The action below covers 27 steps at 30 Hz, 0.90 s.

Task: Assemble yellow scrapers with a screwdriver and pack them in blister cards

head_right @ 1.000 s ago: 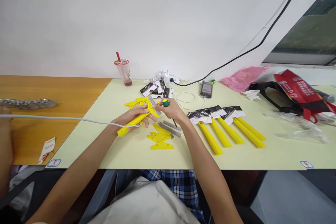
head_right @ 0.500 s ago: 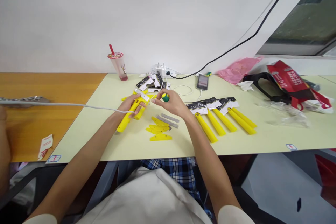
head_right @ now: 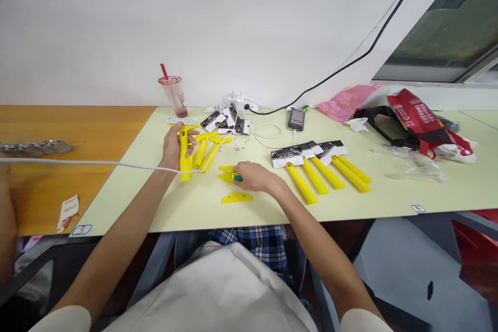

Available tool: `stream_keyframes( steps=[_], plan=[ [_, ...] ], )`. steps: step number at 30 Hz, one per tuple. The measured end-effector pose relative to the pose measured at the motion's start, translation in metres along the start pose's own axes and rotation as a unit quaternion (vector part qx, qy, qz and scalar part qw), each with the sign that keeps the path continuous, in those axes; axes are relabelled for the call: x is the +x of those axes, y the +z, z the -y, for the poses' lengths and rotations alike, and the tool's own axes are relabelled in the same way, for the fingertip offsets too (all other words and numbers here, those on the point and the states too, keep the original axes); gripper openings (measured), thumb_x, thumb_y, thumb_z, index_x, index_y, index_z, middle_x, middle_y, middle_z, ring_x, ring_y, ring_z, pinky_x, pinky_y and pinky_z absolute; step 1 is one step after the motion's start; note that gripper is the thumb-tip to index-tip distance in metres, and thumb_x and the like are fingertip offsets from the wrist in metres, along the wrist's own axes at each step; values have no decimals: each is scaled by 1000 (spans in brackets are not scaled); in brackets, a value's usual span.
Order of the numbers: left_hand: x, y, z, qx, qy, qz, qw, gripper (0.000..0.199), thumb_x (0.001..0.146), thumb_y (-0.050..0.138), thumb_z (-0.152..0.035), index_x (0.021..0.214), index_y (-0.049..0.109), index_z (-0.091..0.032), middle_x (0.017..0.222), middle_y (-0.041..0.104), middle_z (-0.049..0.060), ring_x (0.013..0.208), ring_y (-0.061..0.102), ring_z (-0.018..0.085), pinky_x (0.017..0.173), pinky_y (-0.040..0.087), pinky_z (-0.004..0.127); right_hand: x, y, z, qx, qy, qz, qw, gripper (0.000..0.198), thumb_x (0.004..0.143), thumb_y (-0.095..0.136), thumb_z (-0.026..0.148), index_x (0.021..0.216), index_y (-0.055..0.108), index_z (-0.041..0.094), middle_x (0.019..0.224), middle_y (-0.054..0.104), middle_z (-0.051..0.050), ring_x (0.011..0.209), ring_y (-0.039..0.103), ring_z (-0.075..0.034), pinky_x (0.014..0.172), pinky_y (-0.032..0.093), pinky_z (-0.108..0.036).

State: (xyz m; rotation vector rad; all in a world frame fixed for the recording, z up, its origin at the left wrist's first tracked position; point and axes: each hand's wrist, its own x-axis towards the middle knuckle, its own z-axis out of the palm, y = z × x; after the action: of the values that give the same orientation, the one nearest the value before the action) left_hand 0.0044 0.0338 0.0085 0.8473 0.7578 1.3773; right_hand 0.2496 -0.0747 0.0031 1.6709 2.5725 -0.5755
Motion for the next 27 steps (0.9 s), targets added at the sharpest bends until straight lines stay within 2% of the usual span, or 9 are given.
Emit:
stream_keyframes(
  steps=[5,8,12,17,19,21,23,27],
  plan=[
    [-3,2,0,8,-22,-10,1000,36,99,72,-50,96,57,-17,77,79,6,37,58,9,33,29,20,1,-5,-2,7,-10,-19,1000,24,100,69,28,119,75,15,127,76,-20,114,73,-34,89,50,-36],
    [-4,3,-1,15,-27,-14,999,36,100,71,-49,94,56,-17,76,79,5,34,51,6,33,29,20,-1,-19,-7,40,-9,-48,998,22,104,62,31,115,74,17,117,78,-16,102,74,-30,85,49,-35],
    [-4,2,0,19,-36,-5,999,34,100,68,-49,94,60,-16,70,76,4,30,45,6,32,29,20,4,-51,-15,126,-26,-111,985,19,101,63,36,106,72,20,106,79,-9,92,69,-24,81,46,-33],
    [-3,1,3,40,-83,12,996,43,99,68,-56,102,69,-13,55,68,3,29,47,10,30,30,22,31,-101,-15,150,-69,-189,968,29,97,70,39,120,67,21,109,76,-6,85,63,-19,75,43,-30],
    [-3,2,5,45,-98,17,994,45,98,69,-56,104,71,-12,55,67,3,30,49,11,30,31,22,44,-119,-9,149,-100,-205,962,24,97,68,34,117,70,21,101,76,-3,78,60,-16,71,41,-29],
    [-4,2,6,51,-113,22,992,43,98,70,-54,105,71,-11,55,68,3,30,49,11,30,30,22,57,-132,-2,159,-132,-212,955,17,99,65,33,106,75,21,93,75,-2,75,59,-15,69,40,-29],
    [-4,3,8,58,-122,28,990,41,98,69,-51,102,71,-11,56,68,4,29,48,11,29,29,22,68,-140,4,167,-152,-211,951,20,98,69,38,100,79,20,92,76,-2,77,60,-15,71,41,-29],
    [-5,2,12,79,-110,51,990,41,97,68,-53,89,68,-12,57,69,5,27,45,11,28,29,24,83,-143,9,174,-177,-142,958,46,82,88,45,121,80,22,108,79,-5,87,65,-18,75,44,-30]
  ],
)
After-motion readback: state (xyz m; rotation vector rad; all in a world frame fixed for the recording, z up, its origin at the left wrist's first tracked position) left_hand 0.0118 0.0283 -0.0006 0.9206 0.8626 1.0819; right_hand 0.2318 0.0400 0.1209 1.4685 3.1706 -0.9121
